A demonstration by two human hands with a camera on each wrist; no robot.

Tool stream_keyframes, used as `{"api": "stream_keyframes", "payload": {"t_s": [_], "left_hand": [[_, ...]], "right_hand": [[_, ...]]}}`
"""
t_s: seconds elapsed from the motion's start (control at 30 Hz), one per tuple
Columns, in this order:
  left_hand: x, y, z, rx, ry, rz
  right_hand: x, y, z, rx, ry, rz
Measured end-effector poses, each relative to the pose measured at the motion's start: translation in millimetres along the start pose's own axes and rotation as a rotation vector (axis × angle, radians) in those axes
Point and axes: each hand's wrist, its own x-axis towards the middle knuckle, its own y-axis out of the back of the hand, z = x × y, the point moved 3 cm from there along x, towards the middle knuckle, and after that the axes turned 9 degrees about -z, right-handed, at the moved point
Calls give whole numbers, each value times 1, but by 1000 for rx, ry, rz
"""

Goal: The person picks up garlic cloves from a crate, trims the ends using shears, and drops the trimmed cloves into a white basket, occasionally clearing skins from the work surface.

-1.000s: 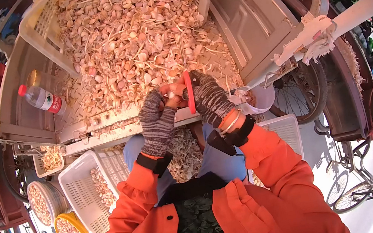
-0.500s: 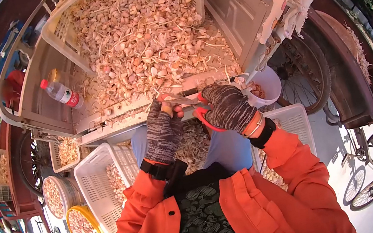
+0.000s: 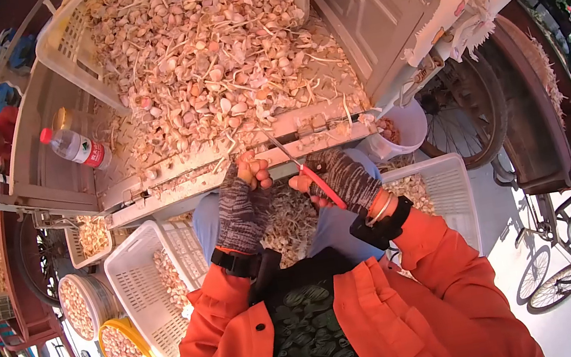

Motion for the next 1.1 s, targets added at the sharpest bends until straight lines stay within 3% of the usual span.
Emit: {"api": "stream_keyframes", "payload": {"t_s": [0.03,0.1,0.17,0.2,0.23,0.3,0.33,0.37,0.43,0.47,0.53,0.6,0.63,0.7,0.73,0.77,0.87,0.9,0.97,1.0,1.03,1.1], "left_hand": [[2,6,8,-45,60,2],[12,25,18,-103,67,-33],[18,30,26,-297,66,-121],[27,37,26,-185,67,-18],[37,38,26,-197,67,-13],[56,40,30,99,48,-5],[59,28,37,359,8,6],[65,24,39,358,6,11],[76,16,40,696,-9,-104],[79,10,37,619,14,-13],[81,13,28,502,74,2],[78,18,19,332,187,84],[77,17,17,330,178,90],[72,16,4,32,304,172],[71,18,-6,-132,258,139],[74,23,-12,-132,259,138],[74,31,-8,-192,214,79],[66,32,-1,-193,211,88],[51,33,18,-152,131,22],[41,37,34,-66,62,-35],[27,45,54,0,0,-2],[-2,94,96,148,-155,131]], "right_hand": [[9,10,-8,29,-4,97],[25,31,-30,-557,257,406],[56,32,-23,-510,510,549],[79,32,-19,-523,502,543],[101,29,-16,-388,562,471],[124,23,-17,-253,615,391],[131,21,-18,-391,549,434],[137,20,-20,-527,483,476],[145,24,-18,-562,420,479],[146,24,-15,-652,467,489],[141,29,-18,-749,519,505],[129,33,-24,-522,405,515],[120,29,-31,-525,412,506],[106,22,-36,-282,447,380],[104,21,-35,-434,499,251],[105,20,-37,-434,499,252],[126,23,-53,-625,799,402],[139,30,-46,-622,798,393],[150,25,-47,-1002,714,281],[155,27,-45,-943,675,267],[156,25,-44,-950,674,254],[156,34,-44,-616,628,384]]}}
